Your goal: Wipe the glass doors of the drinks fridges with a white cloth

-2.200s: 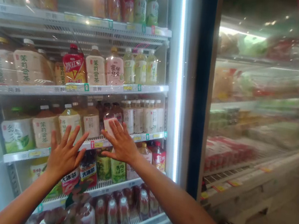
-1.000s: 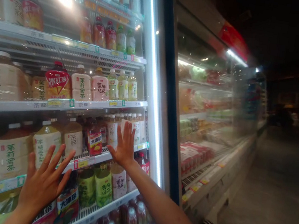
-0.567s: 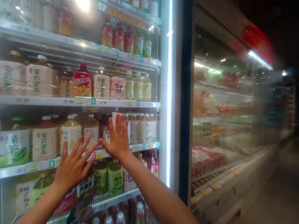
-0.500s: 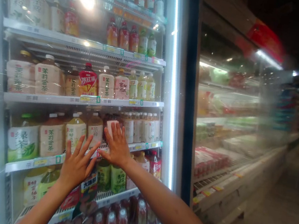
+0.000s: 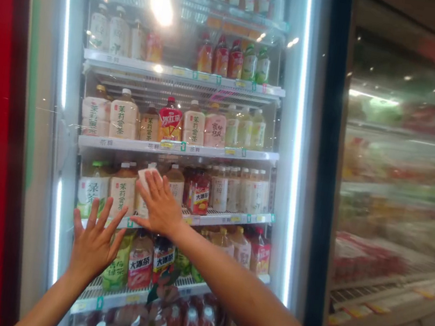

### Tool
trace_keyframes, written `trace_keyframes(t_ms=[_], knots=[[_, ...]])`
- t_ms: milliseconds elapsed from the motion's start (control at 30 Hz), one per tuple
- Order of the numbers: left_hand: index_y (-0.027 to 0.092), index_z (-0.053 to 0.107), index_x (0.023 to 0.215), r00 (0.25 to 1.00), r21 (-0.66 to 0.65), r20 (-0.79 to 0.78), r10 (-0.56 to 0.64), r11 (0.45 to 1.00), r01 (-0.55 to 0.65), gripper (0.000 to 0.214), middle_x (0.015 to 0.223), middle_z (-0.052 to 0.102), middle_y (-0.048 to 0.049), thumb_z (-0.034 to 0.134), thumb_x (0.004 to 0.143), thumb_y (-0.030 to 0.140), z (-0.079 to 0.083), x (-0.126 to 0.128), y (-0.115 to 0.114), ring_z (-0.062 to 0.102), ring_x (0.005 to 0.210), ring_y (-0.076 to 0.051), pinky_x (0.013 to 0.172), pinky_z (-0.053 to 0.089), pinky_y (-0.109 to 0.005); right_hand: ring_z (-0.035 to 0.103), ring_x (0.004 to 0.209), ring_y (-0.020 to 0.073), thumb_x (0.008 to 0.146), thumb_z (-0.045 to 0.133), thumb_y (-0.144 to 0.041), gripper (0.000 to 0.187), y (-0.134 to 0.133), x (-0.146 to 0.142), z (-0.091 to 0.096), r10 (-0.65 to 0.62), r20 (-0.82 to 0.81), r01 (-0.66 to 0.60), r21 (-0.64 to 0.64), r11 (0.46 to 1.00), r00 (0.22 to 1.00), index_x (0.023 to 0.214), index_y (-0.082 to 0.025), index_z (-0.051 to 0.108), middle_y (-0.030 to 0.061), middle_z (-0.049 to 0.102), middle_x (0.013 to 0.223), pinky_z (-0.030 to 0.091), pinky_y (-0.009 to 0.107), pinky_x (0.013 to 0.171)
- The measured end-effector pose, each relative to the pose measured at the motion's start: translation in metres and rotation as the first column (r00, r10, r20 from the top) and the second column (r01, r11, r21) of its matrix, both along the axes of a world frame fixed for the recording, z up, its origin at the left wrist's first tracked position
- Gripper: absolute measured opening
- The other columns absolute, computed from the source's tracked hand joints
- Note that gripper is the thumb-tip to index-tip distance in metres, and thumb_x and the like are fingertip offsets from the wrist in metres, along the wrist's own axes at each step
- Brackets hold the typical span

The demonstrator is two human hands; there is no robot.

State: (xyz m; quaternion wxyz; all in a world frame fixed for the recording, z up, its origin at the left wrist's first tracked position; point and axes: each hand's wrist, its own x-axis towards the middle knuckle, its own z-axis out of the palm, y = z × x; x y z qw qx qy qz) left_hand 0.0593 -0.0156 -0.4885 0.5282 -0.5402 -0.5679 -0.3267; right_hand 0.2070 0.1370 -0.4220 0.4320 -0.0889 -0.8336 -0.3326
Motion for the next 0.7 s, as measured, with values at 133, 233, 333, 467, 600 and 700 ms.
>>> trace_keyframes(t_ms=[133, 233, 333, 467, 600, 700], knots=[[0.037, 0.029, 0.157, 0.999, -0.035, 0.036, 0.015, 0.999, -0.013, 0.071, 0.167, 0.025, -0.0074, 0.061, 0.094, 0.033, -0.016, -0.007, -0.01, 0.013, 0.158, -0.032, 0.126, 0.004, -0.068, 0.01, 0.159, 0.0329, 0.088, 0.053, -0.075, 0.103, -0.003, 0.006, -0.076, 0.135, 0.276, -0.183, 0.154, 0.971, 0.951, 0.162, -0.011, 0.021, 0.0167, 0.017, 0.169, 0.019, 0.05, 0.128], [0.036, 0.028, 0.157, 0.998, -0.057, 0.046, 0.03, 0.998, -0.027, 0.071, 0.168, 0.024, -0.0076, 0.06, 0.094, 0.031, -0.025, -0.012, -0.019, 0.012, 0.158, -0.032, 0.126, 0.002, -0.068, 0.011, 0.159, 0.0285, 0.09, 0.055, -0.07, 0.098, 0.003, 0.014, -0.065, 0.15, 0.406, -0.261, 0.232, 0.937, 0.902, 0.162, -0.011, 0.023, 0.0137, 0.02, 0.169, 0.019, 0.046, 0.129], [0.034, 0.026, 0.158, 0.996, -0.056, 0.085, 0.037, 0.998, -0.032, 0.072, 0.169, 0.02, -0.0084, 0.059, 0.094, 0.03, -0.04, -0.014, -0.027, 0.009, 0.158, -0.033, 0.125, -0.001, -0.07, 0.007, 0.159, 0.0301, 0.094, 0.048, -0.07, 0.096, 0.009, 0.016, -0.022, 0.129, 0.271, -0.176, 0.155, 0.972, 0.954, 0.163, -0.011, 0.018, 0.0145, 0.014, 0.17, 0.017, 0.051, 0.129], [0.035, 0.022, 0.159, 0.983, -0.064, 0.182, 0.037, 0.998, -0.026, 0.075, 0.17, 0.015, -0.0086, 0.059, 0.094, 0.03, -0.081, -0.004, -0.031, 0.006, 0.158, -0.034, 0.124, 0.0, -0.071, 0.007, 0.159, 0.0351, 0.093, 0.046, -0.072, 0.1, 0.009, 0.026, -0.049, 0.072, 0.108, -0.073, 0.003, 0.997, 0.992, 0.163, -0.009, 0.013, 0.0172, 0.012, 0.169, 0.018, 0.058, 0.127], [0.034, 0.019, 0.16, 0.964, -0.109, 0.255, 0.072, 0.993, -0.045, 0.076, 0.171, 0.012, -0.0084, 0.056, 0.094, 0.023, -0.136, 0.021, -0.031, 0.005, 0.158, -0.034, 0.125, 0.005, -0.071, 0.014, 0.159, 0.023, 0.099, 0.044, -0.058, 0.083, 0.001, 0.062, -0.168, 0.161, 0.3, -0.186, 0.056, 0.981, 0.94, 0.162, -0.01, 0.02, 0.0069, 0.027, 0.167, 0.021, 0.043, 0.128], [0.034, 0.022, 0.159, 0.971, -0.156, 0.232, 0.065, 0.987, -0.029, 0.076, 0.17, 0.015, -0.0071, 0.056, 0.093, 0.019, -0.164, 0.042, -0.026, 0.009, 0.158, -0.033, 0.126, 0.006, -0.068, 0.016, 0.158, 0.0127, 0.098, 0.05, -0.048, 0.075, 0.006, 0.082, -0.21, 0.194, 0.344, -0.231, 0.068, 0.971, 0.919, 0.162, -0.017, 0.024, -0.0005, 0.035, 0.164, 0.02, 0.032, 0.128]])
